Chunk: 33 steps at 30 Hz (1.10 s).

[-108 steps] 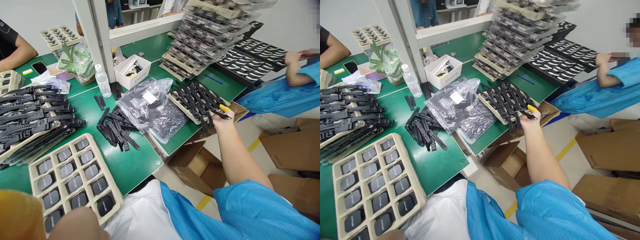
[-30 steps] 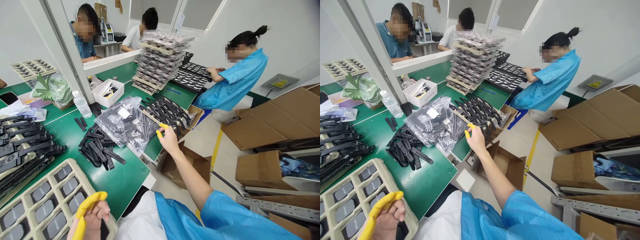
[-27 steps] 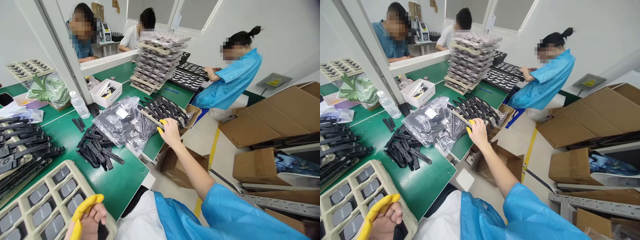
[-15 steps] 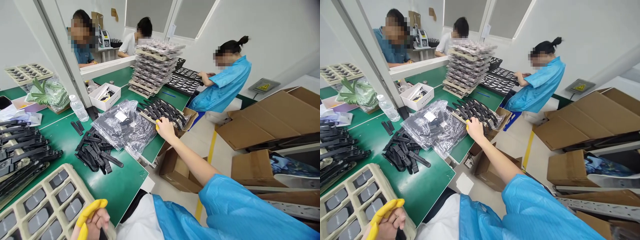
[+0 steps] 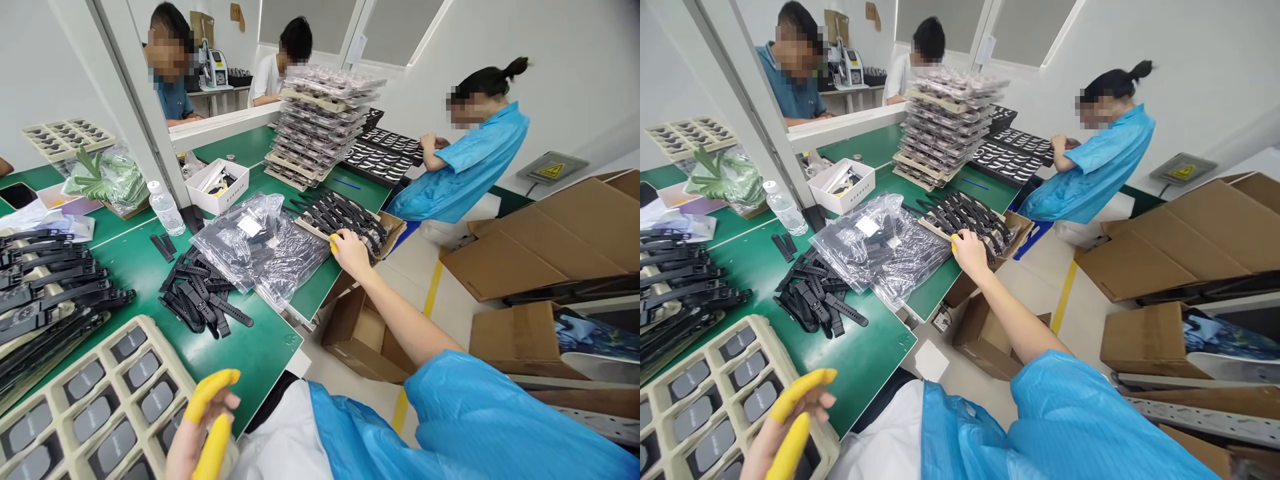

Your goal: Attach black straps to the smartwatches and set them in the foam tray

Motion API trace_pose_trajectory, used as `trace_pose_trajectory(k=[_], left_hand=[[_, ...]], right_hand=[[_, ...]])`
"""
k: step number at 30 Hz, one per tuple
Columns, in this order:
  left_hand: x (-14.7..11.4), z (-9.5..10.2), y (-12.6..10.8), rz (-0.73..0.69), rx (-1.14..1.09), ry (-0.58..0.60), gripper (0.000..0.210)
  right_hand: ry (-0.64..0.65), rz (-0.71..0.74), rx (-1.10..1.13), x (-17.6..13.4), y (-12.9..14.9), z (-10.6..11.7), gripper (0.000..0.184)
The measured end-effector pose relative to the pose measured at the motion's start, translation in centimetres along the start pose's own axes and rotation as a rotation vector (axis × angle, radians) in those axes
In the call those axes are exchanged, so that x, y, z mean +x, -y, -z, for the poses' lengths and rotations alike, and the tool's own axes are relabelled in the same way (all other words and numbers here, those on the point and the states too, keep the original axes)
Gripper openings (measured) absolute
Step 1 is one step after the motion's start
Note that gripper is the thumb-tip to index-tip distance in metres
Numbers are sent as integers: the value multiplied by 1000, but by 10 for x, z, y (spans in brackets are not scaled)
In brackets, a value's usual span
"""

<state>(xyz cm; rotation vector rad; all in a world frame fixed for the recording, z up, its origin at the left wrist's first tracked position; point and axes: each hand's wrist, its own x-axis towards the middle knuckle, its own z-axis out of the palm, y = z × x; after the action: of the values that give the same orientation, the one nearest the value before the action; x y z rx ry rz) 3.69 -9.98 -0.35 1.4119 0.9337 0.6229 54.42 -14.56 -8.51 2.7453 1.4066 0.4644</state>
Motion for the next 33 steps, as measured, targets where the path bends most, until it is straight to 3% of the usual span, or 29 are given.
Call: trace_pose_trajectory(k=[2, 3, 5, 7, 10, 12, 15, 17, 20, 26, 33], left_hand=[[18, -19, -24, -157, 275, 94, 45], [32, -33, -35, -242, 421, 202, 43], [67, -67, -54, -408, 726, 384, 41], [107, -112, -64, -486, 1052, 427, 37], [165, -184, -56, -569, 1306, 445, 48], [198, -225, -41, -696, 1370, 483, 69], [242, -264, -19, -709, 1356, 538, 86], [263, -274, -8, -661, 1336, 526, 89], [279, -270, 4, -626, 1300, 493, 82], [271, -247, 12, -656, 1276, 520, 62], [261, -229, 13, -698, 1282, 512, 62]], right_hand=[[-4, -5, 7, 2, -2, -2, 28], [-8, -7, 12, 4, -2, -3, 29], [-19, -11, 24, 6, -2, -6, 30], [-34, -19, 37, 7, 0, -8, 30], [-52, -35, 55, 6, 2, -10, 30], [-61, -39, 60, 5, 3, -11, 30], [-64, -27, 54, 4, 1, -10, 32], [-54, -15, 46, 4, -3, -9, 32], [-35, 0, 48, 4, -7, -9, 31], [3, -12, 100, 6, -10, -6, 29], [28, -32, 114, 17, -13, -8, 28]])
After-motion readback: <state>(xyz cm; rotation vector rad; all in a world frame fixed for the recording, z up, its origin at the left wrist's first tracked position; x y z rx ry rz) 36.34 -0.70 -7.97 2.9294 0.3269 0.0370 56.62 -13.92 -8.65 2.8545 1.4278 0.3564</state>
